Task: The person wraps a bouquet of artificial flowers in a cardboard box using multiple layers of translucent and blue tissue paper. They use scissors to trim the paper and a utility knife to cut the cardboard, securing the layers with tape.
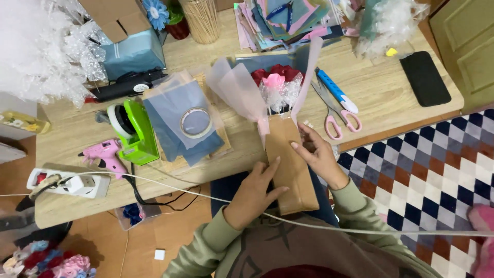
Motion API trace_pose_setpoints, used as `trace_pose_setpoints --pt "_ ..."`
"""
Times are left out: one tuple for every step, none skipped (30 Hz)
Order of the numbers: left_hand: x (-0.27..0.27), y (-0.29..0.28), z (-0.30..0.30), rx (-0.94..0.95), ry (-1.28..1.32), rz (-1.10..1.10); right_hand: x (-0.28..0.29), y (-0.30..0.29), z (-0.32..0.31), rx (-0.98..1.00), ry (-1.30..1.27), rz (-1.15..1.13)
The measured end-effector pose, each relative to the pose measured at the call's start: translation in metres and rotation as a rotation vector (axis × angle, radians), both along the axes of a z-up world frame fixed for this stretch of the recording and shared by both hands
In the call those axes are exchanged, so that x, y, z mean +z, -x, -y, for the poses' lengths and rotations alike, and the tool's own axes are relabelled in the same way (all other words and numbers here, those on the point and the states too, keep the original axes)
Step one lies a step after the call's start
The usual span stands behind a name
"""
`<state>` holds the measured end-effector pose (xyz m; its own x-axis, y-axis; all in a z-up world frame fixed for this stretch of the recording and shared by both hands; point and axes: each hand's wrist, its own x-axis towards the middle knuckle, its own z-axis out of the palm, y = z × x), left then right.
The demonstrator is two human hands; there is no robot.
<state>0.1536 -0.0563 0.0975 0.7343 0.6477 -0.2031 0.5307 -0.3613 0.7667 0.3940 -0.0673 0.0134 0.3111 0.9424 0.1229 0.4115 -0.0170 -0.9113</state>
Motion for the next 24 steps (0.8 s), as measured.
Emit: trace_pose_setpoints --pt "0.007 0.000 0.002 0.001 -0.002 -0.004 0.018 0.003 0.001 0.001 -0.002 -0.004" --pt "0.013 0.001 0.004 -0.061 0.029 0.005 0.036 0.005 0.002 0.040 0.026 -0.035" --pt "0.020 0.001 0.006 -0.128 0.061 0.015 0.055 0.007 0.004 0.075 0.056 -0.065" --pt "0.023 0.002 0.003 -0.130 0.061 0.011 0.054 0.003 0.003 0.072 0.056 -0.068" --pt "0.024 0.003 0.001 -0.163 0.076 0.023 0.052 -0.001 0.004 0.098 0.055 -0.047" --pt "0.026 0.004 0.000 -0.197 0.091 0.034 0.051 -0.006 0.005 0.123 0.053 -0.026" --pt "0.023 0.005 -0.004 -0.203 0.096 0.036 0.050 -0.012 0.004 0.117 0.058 -0.025" --pt "0.020 0.006 -0.008 -0.193 0.082 0.048 0.050 -0.019 0.003 0.097 0.040 0.015" --pt "0.018 0.006 -0.012 -0.177 0.067 0.062 0.051 -0.026 0.000 0.083 0.022 0.056" --pt "0.022 0.006 -0.017 -0.178 0.071 0.064 0.049 -0.038 -0.005 0.082 0.027 0.057" --pt "0.026 0.006 -0.020 -0.121 0.015 0.085 0.046 -0.050 -0.010 -0.019 -0.040 0.132" --pt "0.030 0.007 -0.023 -0.063 -0.042 0.106 0.044 -0.061 -0.015 -0.119 -0.108 0.207" --pt "0.024 0.005 -0.028 -0.056 -0.035 0.110 0.043 -0.077 -0.024 -0.112 -0.102 0.211" --pt "0.018 0.004 -0.033 -0.012 -0.203 0.157 0.041 -0.091 -0.033 -0.156 -0.142 0.367" --pt "0.013 0.001 -0.039 0.036 -0.371 0.206 0.041 -0.107 -0.043 -0.195 -0.185 0.526" --pt "0.016 -0.003 -0.045 0.045 -0.364 0.211 0.032 -0.118 -0.052 -0.185 -0.180 0.533" --pt "0.019 -0.007 -0.053 0.071 -0.479 0.188 0.023 -0.128 -0.061 -0.178 -0.129 0.663" --pt "0.022 -0.011 -0.060 0.097 -0.593 0.164 0.015 -0.139 -0.071 -0.170 -0.078 0.793" --pt "0.001 -0.017 -0.069 0.108 -0.591 0.166 0.007 -0.143 -0.077 -0.161 -0.079 0.798" --pt "-0.019 -0.023 -0.078 0.125 -0.718 0.193 -0.001 -0.146 -0.082 -0.149 -0.059 0.870" --pt "-0.039 -0.029 -0.089 0.139 -0.848 0.216 -0.008 -0.150 -0.088 -0.140 -0.040 0.939" --pt "-0.052 -0.036 -0.094 0.147 -0.849 0.217 -0.009 -0.150 -0.089 -0.135 -0.044 0.942" --pt "-0.065 -0.044 -0.100 0.191 -0.983 0.205 -0.011 -0.151 -0.090 -0.148 -0.045 1.006" --pt "-0.078 -0.052 -0.107 0.235 -1.116 0.191 -0.012 -0.153 -0.091 -0.162 -0.046 1.069"
